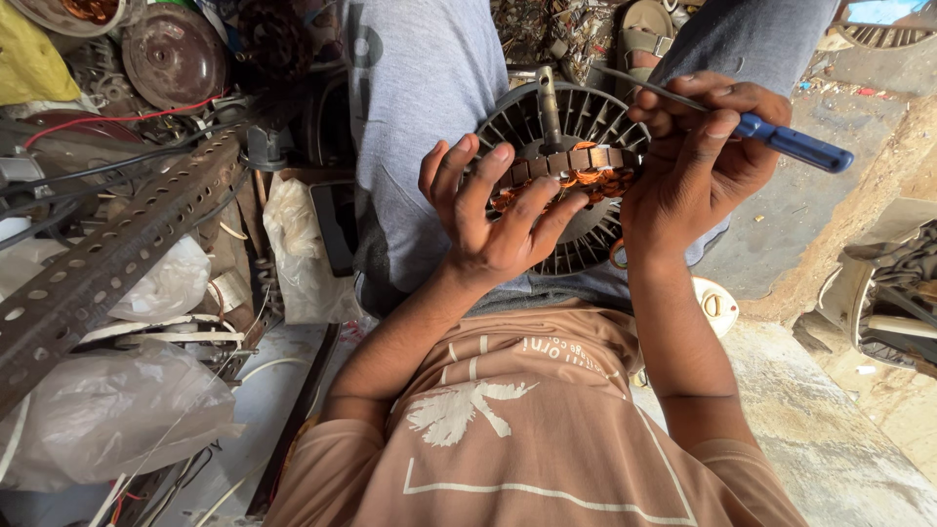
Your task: The person uses a screwdriver and pliers to adjust components on a fan motor stator held in their lap, then cuts wires with scissors.
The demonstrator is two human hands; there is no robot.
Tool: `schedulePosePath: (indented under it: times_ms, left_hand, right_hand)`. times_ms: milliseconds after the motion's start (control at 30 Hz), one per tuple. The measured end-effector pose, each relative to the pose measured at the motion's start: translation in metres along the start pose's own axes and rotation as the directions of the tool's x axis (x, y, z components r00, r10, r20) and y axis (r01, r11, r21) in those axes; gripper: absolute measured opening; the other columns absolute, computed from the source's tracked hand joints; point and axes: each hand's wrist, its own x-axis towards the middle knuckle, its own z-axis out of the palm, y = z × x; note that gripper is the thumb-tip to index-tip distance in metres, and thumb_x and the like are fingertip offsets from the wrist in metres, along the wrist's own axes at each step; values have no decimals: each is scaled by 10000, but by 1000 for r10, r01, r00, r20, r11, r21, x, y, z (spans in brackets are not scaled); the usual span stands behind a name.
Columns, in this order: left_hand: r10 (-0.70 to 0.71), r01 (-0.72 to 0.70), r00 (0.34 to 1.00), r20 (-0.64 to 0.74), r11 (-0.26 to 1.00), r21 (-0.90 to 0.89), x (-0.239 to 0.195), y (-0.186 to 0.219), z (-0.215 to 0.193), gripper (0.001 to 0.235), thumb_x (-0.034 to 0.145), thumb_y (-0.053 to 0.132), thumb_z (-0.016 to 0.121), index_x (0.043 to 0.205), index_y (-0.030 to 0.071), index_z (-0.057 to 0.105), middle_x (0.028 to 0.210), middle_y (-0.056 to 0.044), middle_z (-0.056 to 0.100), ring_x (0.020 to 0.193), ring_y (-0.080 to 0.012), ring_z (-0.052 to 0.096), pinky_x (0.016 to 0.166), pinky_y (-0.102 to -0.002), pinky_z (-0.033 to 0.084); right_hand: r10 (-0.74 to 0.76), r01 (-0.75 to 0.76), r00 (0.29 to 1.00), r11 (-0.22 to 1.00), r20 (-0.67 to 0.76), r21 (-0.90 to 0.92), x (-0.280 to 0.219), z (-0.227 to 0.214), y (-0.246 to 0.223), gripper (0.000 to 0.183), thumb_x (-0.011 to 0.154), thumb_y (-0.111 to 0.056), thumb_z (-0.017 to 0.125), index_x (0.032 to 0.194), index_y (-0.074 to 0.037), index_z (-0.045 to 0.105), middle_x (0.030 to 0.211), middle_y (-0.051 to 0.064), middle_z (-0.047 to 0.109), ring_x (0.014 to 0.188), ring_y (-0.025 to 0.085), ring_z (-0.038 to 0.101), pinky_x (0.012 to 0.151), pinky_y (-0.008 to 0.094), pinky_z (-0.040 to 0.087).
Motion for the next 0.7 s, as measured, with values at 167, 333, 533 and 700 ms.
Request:
schedulePosePath:
  times_ms: [167, 333, 533, 700]
  left_hand:
    - [-36, 36, 999, 24, 999, -5, -1, 6, 2, 184, 1015, 343, 803, 1057, 176, 737, 1504, -86, 395, 1476, -333, 305, 1265, -585, 216]
    - [-38, 41, 997, 65, 998, -53, 0, 8, -1, 124, 1038, 259, 766, 1057, 149, 711, 1507, -83, 405, 1482, -352, 312, 1268, -609, 217]
    - [-12, 18, 999, 48, 992, -125, 3, 10, 3, 82, 1030, 176, 707, 1069, 110, 677, 1476, -73, 450, 1468, -357, 330, 1258, -647, 235]
    - [19, -14, 999, 33, 991, -132, 2, 6, 8, 87, 1037, 162, 694, 1080, 86, 696, 1451, -8, 477, 1455, -311, 353, 1237, -658, 245]
  right_hand:
    - [0, 0, 1000, 1000, 8, 21, 2, -2, 0, 240, 1165, -202, 583, 1251, -13, 463, 1123, 203, 641, 909, 255, 748, 835, 365, 648]
    - [-34, 34, 999, 999, 15, -13, 9, -18, 5, 218, 1156, -210, 575, 1210, -21, 482, 1016, 183, 648, 845, 234, 719, 707, 367, 633]
    - [-75, 64, 997, 931, -17, -358, 88, -82, -7, 185, 1147, -170, 579, 1220, -12, 516, 965, 169, 648, 825, 228, 672, 673, 343, 567]
    - [73, 38, 990, 693, 122, -720, 144, -97, -14, 202, 1117, -175, 601, 1205, -5, 536, 997, 164, 649, 876, 230, 667, 730, 345, 559]
